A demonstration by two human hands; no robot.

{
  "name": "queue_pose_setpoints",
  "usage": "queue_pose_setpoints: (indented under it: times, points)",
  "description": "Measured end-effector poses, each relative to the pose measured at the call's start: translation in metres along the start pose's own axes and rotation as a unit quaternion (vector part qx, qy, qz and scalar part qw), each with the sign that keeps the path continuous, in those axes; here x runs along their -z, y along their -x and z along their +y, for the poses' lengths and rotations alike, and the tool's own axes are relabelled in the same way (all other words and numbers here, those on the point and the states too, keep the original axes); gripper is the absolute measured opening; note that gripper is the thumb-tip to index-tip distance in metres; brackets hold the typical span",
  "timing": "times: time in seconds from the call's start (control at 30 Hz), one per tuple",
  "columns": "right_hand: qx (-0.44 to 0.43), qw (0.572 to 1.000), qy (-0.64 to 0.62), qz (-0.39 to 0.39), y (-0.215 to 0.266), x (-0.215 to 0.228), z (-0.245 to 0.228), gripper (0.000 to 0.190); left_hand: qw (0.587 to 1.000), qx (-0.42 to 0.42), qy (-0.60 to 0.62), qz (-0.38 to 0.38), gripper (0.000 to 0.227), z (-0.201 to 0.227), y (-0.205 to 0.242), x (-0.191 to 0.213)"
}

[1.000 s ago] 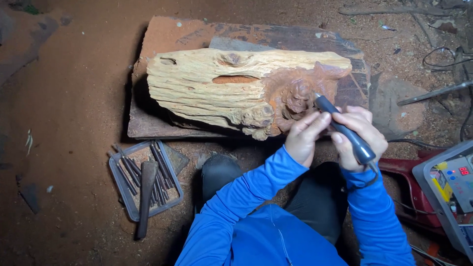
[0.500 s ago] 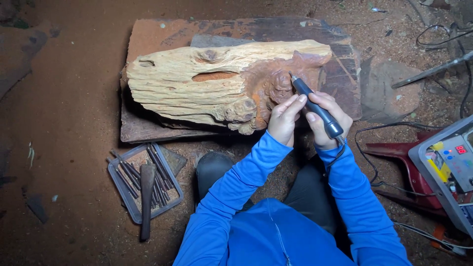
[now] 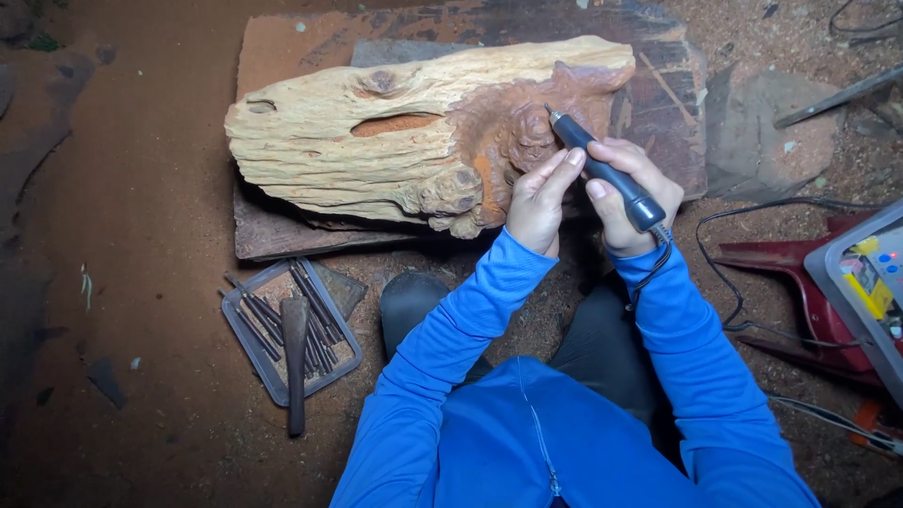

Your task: Using a rotary tool to carve detailed features into a wooden figure.

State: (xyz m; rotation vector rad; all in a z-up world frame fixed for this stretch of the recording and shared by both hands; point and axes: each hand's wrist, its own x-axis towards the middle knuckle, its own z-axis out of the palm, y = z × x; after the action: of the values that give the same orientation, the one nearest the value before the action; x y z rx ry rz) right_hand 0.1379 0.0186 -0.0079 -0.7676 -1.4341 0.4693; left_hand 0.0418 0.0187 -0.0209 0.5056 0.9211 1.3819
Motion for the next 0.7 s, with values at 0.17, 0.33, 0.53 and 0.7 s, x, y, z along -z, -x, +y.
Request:
queue_pose_setpoints:
  times: [0.17,0.33,0.53,0.7]
  points:
    - [-0.006,1.0,-0.017,-0.01,0.002,0.005,0.007,0.035,1.0,-0.008,-0.001,0.008,0.037,0.008,0.005,-0.004]
    - [-0.07,0.995,0.008,-0.064,0.006,0.017,-0.011,0.039,0.995,-0.01,0.01,-0.102,0.038,-0.01,-0.004,0.018]
    - [-0.051,0.996,0.031,-0.065,0.011,0.02,-0.011,0.037,0.989,-0.034,0.015,-0.141,0.027,-0.014,-0.003,0.02]
    - [-0.038,0.997,0.035,-0.063,0.013,0.021,-0.012,0.037,0.989,-0.047,-0.01,-0.138,0.023,-0.01,0.002,0.016]
